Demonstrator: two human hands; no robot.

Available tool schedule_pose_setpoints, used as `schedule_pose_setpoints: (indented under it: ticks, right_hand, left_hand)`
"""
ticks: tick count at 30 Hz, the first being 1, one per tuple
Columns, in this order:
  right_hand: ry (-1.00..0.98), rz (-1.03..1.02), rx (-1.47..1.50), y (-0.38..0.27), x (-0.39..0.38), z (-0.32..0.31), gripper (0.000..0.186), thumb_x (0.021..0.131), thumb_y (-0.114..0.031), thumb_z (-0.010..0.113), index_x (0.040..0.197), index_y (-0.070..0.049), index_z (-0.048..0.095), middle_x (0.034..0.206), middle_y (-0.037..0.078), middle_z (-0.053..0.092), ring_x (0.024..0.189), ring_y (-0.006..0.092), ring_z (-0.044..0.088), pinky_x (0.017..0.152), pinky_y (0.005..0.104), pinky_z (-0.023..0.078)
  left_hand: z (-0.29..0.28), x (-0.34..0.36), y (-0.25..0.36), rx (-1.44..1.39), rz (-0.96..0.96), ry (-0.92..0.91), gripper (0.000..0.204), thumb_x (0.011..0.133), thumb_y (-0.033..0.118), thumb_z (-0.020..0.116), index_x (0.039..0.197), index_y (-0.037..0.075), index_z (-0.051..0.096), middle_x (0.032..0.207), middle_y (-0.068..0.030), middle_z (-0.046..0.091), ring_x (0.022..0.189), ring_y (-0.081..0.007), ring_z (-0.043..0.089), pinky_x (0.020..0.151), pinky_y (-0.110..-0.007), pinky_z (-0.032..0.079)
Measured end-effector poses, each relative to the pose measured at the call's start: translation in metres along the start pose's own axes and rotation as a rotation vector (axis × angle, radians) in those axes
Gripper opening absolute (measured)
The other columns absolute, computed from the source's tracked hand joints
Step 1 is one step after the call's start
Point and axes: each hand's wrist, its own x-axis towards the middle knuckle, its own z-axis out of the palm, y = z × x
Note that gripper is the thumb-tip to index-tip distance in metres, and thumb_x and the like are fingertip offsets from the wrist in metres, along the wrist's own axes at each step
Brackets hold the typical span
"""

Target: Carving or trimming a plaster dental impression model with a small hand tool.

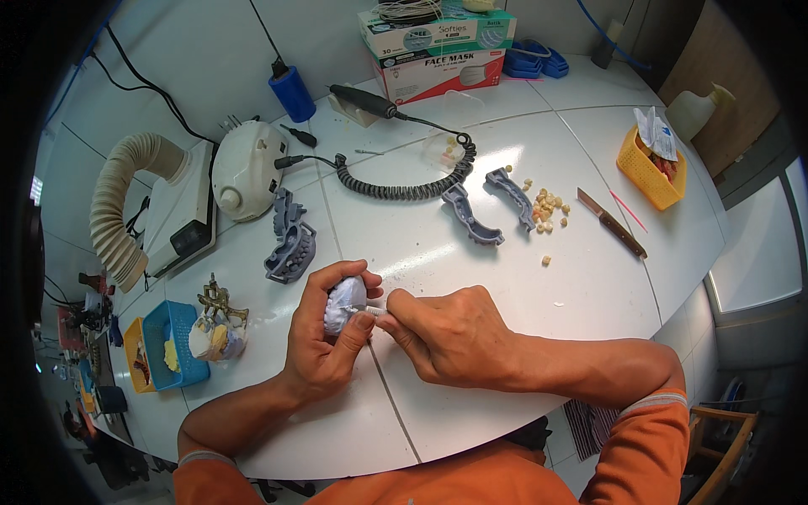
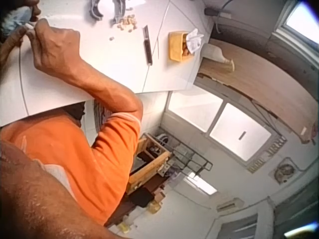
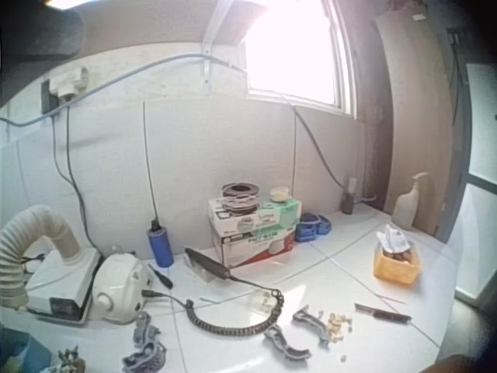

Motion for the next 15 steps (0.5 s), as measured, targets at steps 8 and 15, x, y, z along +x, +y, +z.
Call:
schedule_pose_setpoints:
  ticks: [8, 15]
  right_hand:
    - [0.004, -0.001, 0.011, 0.0001, -0.0003, 0.0004, 0.022, 0.104, -0.018, 0.065, 0.087, -0.007, 0.055, 0.058, 0.008, 0.060, 0.043, 0.0277, 0.056, 0.041, 0.0389, 0.039]
    - [-0.031, 0.000, 0.009, 0.0002, 0.0003, -0.0011, 0.023, 0.104, -0.020, 0.064, 0.087, -0.007, 0.055, 0.057, 0.008, 0.059, 0.042, 0.0276, 0.056, 0.041, 0.0390, 0.039]
  left_hand:
    - [0.0003, -0.0004, -0.0021, 0.028, 0.020, 0.004, 0.052, 0.103, 0.008, 0.066, 0.149, -0.001, 0.044, 0.128, -0.0196, 0.063, 0.116, -0.0267, 0.067, 0.099, -0.037, 0.054]
    - [0.0013, -0.0003, -0.0017, 0.075, 0.063, 0.023, 0.057, 0.103, 0.010, 0.065, 0.152, -0.003, 0.040, 0.133, -0.0221, 0.059, 0.121, -0.0293, 0.065, 0.102, -0.039, 0.052]
